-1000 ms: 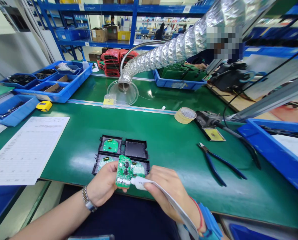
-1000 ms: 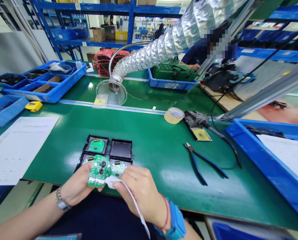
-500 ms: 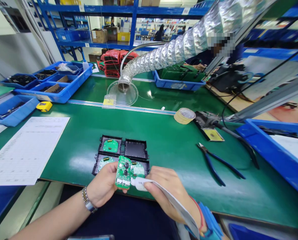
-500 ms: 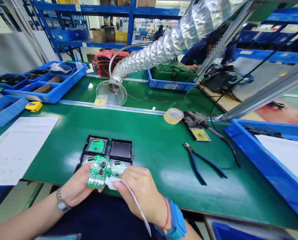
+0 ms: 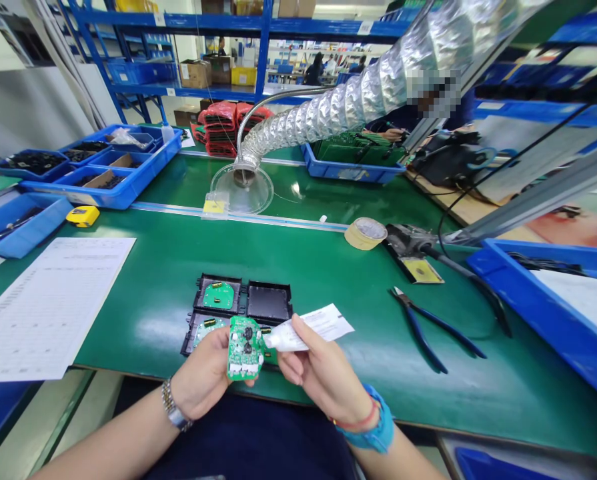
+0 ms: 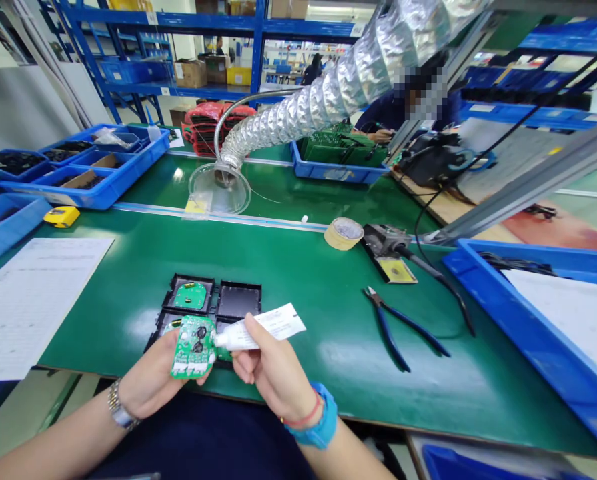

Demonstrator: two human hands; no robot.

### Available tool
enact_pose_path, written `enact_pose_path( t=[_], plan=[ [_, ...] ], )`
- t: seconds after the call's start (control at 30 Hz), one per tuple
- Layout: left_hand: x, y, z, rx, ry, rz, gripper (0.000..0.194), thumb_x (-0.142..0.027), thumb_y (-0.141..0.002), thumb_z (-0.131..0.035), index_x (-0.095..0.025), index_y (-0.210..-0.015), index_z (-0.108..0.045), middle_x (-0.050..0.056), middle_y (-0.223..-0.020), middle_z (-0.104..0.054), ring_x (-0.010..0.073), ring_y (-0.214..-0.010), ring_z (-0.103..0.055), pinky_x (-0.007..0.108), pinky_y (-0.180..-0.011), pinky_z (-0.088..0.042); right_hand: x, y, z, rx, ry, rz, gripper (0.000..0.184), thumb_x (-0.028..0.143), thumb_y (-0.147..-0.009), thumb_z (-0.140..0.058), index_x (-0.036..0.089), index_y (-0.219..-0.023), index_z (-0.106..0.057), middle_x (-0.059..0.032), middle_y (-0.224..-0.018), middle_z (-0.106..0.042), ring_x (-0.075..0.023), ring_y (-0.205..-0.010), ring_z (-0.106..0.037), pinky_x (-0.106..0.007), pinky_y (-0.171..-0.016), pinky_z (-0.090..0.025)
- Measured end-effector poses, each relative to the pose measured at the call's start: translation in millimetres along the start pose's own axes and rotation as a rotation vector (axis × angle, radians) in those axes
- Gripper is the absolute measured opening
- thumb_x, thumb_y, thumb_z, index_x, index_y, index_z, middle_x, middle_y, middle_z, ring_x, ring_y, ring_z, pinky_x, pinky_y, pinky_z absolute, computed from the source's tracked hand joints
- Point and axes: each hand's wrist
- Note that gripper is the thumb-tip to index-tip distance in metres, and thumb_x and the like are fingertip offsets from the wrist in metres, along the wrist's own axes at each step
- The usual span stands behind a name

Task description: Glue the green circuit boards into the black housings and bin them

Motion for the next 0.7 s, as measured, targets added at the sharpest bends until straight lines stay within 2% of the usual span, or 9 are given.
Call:
enact_pose_path(
  t=[0.1,0.23,0.4,0.5,0.6,0.7],
  plan=[
    [-1,-1,-1.6,-0.003,0.003,-0.001,0.045,-0.051,-0.054,-0.08,-0.011,-0.066,-0.061,0.001,-0.056,-0.056,0.008,-0.048,-0.047,0.021,-0.047,-0.043,-2,-1,3,0.011,-0.041,-0.07,0.047,0.054,-0.081,-0.064,0.015,-0.061,-0.046,0.0063,-0.042,-0.036,-0.0066,-0.036,-0.033,-0.018,-0.037,-0.025],
    [-3,-2,-2.4,-0.018,0.001,-0.002,0.047,-0.051,-0.051,-0.081,-0.011,-0.066,-0.061,0.001,-0.056,-0.055,0.0083,-0.048,-0.047,0.022,-0.047,-0.043,0,-1,6,0.014,-0.029,-0.066,0.046,0.053,-0.082,-0.064,0.016,-0.062,-0.045,0.0064,-0.042,-0.035,-0.0066,-0.036,-0.033,-0.018,-0.038,-0.024],
    [-4,-1,-0.6,-0.03,-0.05,-0.013,0.034,-0.037,-0.057,-0.082,-0.011,-0.063,-0.06,0.0,-0.057,-0.054,0.0083,-0.051,-0.047,0.021,-0.049,-0.043,8,-2,10,-0.034,0.031,0.027,0.046,0.05,-0.081,-0.066,0.016,-0.059,-0.042,0.005,-0.044,-0.037,-0.0079,-0.039,-0.036,-0.02,-0.041,-0.027],
    [-5,0,0.2,-0.039,-0.071,-0.008,0.028,-0.03,-0.06,-0.081,-0.012,-0.067,-0.061,0.001,-0.061,-0.056,0.0091,-0.054,-0.049,0.022,-0.051,-0.043,15,-6,18,-0.135,0.02,0.134,0.047,0.047,-0.074,-0.073,0.016,-0.056,-0.042,0.0047,-0.045,-0.039,-0.0072,-0.039,-0.036,-0.018,-0.038,-0.027],
    [-6,3,-0.2,-0.052,-0.085,0.002,0.026,-0.028,-0.059,-0.081,-0.013,-0.068,-0.062,0.001,-0.063,-0.058,0.0097,-0.055,-0.048,0.022,-0.051,-0.042,27,-17,34,-0.286,-0.076,0.212,0.042,0.04,-0.066,-0.081,0.015,-0.063,-0.048,0.0049,-0.048,-0.043,-0.0069,-0.038,-0.037,-0.016,-0.034,-0.027],
    [-7,4,1.2,-0.069,-0.126,0.009,0.025,-0.027,-0.059,-0.081,-0.012,-0.066,-0.063,0.002,-0.064,-0.058,0.0094,-0.055,-0.047,0.022,-0.051,-0.042,51,-35,60,-0.462,-0.153,0.304,0.026,0.027,-0.072,-0.078,0.015,-0.073,-0.054,0.003,-0.053,-0.05,-0.0092,-0.044,-0.046,-0.015,-0.036,-0.037]
  ],
)
Point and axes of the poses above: each hand's wrist, its own y-axis away from the middle knuckle, its own z-axis out of the back of the hand, x = y × z
